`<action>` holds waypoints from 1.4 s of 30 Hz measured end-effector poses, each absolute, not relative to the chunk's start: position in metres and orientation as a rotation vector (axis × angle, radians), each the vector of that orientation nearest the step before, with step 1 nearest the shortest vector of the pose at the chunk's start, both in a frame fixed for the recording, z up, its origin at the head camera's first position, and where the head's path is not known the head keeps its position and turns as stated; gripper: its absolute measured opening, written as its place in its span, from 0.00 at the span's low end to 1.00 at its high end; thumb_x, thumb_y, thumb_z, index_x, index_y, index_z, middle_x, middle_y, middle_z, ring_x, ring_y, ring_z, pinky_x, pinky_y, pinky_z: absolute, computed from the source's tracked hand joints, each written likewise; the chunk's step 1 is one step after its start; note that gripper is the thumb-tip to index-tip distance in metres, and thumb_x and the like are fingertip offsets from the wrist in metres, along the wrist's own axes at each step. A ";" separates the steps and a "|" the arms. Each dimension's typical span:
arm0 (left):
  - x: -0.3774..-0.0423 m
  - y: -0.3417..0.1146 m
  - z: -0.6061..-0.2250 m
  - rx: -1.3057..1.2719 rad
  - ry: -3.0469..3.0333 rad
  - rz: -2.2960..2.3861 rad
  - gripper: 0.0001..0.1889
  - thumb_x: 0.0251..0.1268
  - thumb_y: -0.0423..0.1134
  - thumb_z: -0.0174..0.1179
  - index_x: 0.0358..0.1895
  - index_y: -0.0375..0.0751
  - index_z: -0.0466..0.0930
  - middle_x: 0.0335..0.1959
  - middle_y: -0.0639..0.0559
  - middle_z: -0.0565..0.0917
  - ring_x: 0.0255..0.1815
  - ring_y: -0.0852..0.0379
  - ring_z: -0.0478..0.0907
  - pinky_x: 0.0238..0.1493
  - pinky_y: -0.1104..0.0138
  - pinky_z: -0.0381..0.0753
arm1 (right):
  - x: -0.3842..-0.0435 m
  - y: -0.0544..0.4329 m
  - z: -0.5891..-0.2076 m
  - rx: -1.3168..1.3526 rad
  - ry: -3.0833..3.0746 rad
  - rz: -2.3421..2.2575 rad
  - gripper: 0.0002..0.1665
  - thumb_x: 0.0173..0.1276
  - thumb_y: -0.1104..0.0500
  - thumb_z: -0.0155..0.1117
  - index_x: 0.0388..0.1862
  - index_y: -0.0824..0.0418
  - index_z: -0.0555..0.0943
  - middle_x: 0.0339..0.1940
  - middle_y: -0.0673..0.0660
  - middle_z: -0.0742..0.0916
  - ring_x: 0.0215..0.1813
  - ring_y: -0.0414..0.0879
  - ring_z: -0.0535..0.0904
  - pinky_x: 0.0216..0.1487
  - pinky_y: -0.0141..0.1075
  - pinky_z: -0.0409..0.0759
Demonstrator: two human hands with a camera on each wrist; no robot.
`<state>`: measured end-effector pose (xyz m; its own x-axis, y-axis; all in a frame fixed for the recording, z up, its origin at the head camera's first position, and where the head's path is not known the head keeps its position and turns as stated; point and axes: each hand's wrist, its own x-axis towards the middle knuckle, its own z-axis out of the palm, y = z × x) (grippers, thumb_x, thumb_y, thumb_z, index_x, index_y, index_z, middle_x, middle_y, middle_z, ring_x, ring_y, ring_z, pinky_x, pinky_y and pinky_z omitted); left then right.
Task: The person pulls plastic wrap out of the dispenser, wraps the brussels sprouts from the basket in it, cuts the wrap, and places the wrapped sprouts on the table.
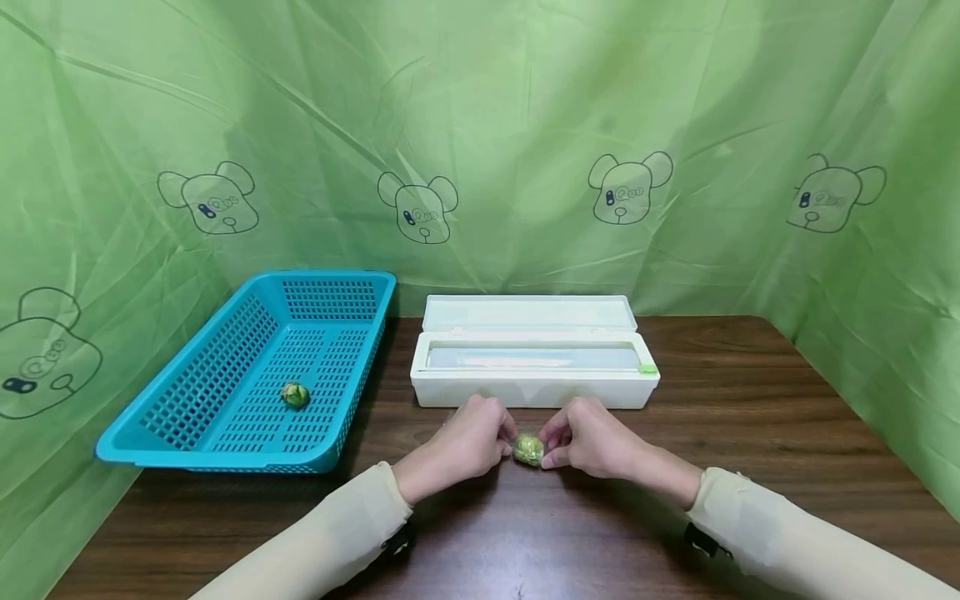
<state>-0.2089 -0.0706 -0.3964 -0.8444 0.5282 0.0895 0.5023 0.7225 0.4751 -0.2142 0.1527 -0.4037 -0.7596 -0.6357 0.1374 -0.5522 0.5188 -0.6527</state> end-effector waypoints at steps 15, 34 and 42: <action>-0.206 -0.069 -0.397 0.862 2.834 0.754 0.09 0.58 0.23 0.72 0.40 0.39 0.93 0.34 0.52 0.91 0.36 0.61 0.87 0.37 0.68 0.84 | -0.204 0.149 -0.408 -0.886 2.663 -1.090 0.10 0.55 0.65 0.86 0.27 0.56 0.89 0.21 0.42 0.85 0.26 0.36 0.80 0.29 0.31 0.80; -0.185 -0.074 -0.387 0.858 2.703 0.915 0.12 0.58 0.35 0.79 0.44 0.35 0.91 0.36 0.51 0.90 0.37 0.62 0.84 0.40 0.69 0.82 | -0.178 0.149 -0.403 -0.775 2.650 -1.081 0.12 0.55 0.57 0.86 0.24 0.52 0.87 0.17 0.41 0.84 0.23 0.35 0.79 0.27 0.32 0.77; -0.182 -0.068 -0.390 0.933 2.713 0.909 0.09 0.57 0.35 0.80 0.39 0.40 0.90 0.27 0.59 0.82 0.29 0.64 0.77 0.31 0.72 0.77 | -0.166 0.146 -0.403 -0.725 2.666 -1.050 0.14 0.55 0.53 0.87 0.23 0.49 0.85 0.17 0.39 0.83 0.23 0.36 0.78 0.26 0.33 0.77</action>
<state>-0.1821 -0.0681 -0.3904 -0.8000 0.5962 0.0680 0.5168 0.6270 0.5829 -0.1658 0.1460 -0.4031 -0.8634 -0.5044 0.0060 -0.3731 0.6306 -0.6806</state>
